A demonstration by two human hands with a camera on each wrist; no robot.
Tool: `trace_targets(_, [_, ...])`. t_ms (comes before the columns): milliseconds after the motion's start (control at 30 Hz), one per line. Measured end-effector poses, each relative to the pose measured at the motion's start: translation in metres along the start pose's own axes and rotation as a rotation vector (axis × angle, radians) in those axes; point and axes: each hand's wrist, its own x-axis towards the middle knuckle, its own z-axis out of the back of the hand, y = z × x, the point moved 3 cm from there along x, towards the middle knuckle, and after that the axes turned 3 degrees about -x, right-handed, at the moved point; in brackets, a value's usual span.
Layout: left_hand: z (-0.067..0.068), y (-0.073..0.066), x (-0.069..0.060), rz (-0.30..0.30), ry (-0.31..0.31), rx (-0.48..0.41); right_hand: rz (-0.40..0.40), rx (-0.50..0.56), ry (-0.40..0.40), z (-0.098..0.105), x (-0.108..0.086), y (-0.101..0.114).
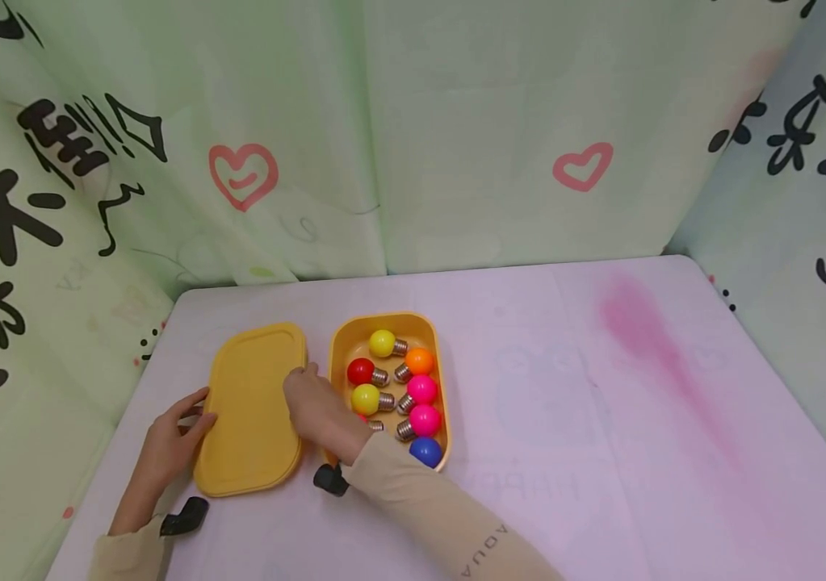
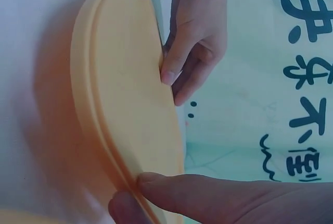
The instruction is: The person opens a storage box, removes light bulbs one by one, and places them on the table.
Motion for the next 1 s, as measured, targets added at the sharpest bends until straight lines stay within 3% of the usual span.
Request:
trace_targets(600, [0.0036,0.0012,-0.0014,-0.059,-0.039,0.026,-0.078,0.004,0.099,-0.0029,0.0032,0.0039])
trace_targets(800, [0.0045,0.0013,-0.0049,-0.072,-0.088,0.012,-0.050,-0.003,0.083,-0.0027,0.0036,0.0042])
trace_targets(1000, [0.0030,0.0012,-0.0075,-0.063,-0.106,-0.009,0.031,-0.034,0.035,-0.0011,0.0031,0.0018])
